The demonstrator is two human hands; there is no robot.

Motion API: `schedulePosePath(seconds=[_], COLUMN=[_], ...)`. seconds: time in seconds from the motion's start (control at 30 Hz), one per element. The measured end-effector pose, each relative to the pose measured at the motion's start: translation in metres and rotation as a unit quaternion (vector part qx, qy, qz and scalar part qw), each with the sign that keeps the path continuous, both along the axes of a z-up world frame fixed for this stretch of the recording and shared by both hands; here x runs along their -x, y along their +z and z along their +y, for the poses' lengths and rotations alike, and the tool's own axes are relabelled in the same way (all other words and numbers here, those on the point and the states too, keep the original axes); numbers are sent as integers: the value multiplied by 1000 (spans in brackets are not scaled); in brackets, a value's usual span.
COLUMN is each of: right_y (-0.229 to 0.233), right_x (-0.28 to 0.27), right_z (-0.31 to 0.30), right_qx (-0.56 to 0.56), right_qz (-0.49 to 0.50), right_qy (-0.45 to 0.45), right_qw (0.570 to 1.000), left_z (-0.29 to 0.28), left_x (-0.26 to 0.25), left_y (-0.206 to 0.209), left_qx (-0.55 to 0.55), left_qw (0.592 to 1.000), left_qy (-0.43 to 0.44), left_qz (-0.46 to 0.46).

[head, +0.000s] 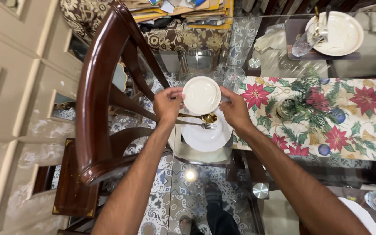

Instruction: The person takes small plates from a kitchen cabinet, wipes each one with a white cloth, and places them on a dining table.

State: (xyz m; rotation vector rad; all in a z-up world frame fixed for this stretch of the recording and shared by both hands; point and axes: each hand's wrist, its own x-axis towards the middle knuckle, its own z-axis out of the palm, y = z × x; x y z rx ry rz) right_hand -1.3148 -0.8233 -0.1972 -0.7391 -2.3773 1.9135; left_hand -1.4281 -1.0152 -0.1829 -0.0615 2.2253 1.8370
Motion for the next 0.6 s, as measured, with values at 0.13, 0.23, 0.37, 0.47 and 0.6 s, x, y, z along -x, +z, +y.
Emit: schedulePosePath(seconds=[0.13, 0.23, 0.37, 0.47, 0.6], right_y=[-23, -36, -40, -43, -62], right_x=[34, 46, 49, 53, 57], right_z=[3, 5, 7, 9, 10], right_qx=[-11, 61, 23, 25, -38], right_qz=[51, 65, -11, -33, 59], right_qy=[-45, -47, -59, -66, -52], right_qw=[998, 995, 998, 997, 996], left_z=[20, 28, 35, 40, 47], left_x=[36, 55, 69, 76, 83], left_y=[-18, -30, -46, -54, -61], left_qx=[11, 54, 52, 61, 52], left_qw=[1000, 998, 998, 997, 997], left_qy=[3, 1, -8, -12, -23], left_qz=[-15, -26, -45, -48, -56])
